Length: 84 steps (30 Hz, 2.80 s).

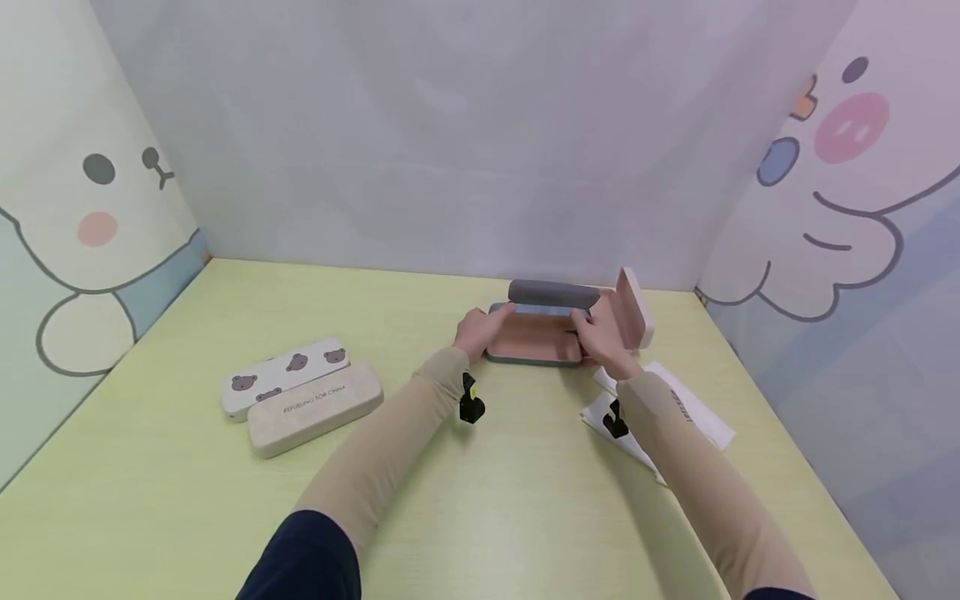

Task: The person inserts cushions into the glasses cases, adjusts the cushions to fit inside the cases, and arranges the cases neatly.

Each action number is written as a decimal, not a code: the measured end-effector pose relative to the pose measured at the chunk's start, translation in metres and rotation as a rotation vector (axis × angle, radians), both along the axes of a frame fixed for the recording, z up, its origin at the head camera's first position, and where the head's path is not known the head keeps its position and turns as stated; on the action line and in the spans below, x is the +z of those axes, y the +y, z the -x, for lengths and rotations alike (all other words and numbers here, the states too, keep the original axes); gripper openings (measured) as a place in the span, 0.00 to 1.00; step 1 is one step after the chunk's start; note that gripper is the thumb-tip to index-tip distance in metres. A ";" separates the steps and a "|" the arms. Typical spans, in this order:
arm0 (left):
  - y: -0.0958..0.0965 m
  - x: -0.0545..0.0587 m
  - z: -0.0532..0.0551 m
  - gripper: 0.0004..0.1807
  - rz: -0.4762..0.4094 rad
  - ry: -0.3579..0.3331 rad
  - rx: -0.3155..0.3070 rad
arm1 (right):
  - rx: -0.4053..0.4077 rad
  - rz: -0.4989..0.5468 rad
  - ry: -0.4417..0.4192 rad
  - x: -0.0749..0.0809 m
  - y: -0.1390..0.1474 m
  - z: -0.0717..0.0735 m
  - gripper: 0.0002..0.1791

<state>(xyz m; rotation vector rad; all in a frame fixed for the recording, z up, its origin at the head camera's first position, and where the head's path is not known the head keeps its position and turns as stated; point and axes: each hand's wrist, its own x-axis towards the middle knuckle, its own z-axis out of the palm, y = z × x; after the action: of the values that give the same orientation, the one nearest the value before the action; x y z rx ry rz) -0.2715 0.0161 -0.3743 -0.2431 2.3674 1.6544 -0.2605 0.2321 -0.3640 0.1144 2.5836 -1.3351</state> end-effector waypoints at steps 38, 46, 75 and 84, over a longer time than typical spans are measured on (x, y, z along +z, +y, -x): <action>-0.080 0.009 -0.019 0.46 -0.073 -0.118 -0.075 | 0.088 -0.124 -0.065 0.006 -0.066 -0.010 0.44; -0.096 0.010 -0.026 0.48 -0.069 -0.120 -0.097 | 0.084 -0.140 -0.069 0.000 -0.078 -0.010 0.39; -0.116 0.010 -0.033 0.45 -0.016 -0.117 -0.068 | 0.056 -0.102 -0.022 -0.001 -0.101 -0.016 0.35; -0.115 0.010 -0.033 0.44 -0.049 -0.132 -0.059 | 0.074 -0.115 -0.035 0.001 -0.101 -0.017 0.38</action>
<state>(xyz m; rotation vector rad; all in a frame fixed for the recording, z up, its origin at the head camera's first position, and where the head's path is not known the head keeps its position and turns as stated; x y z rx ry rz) -0.2384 -0.0992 -0.3645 -0.2625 2.2139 1.6150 -0.2431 0.1313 -0.3634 0.0611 2.6077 -1.1489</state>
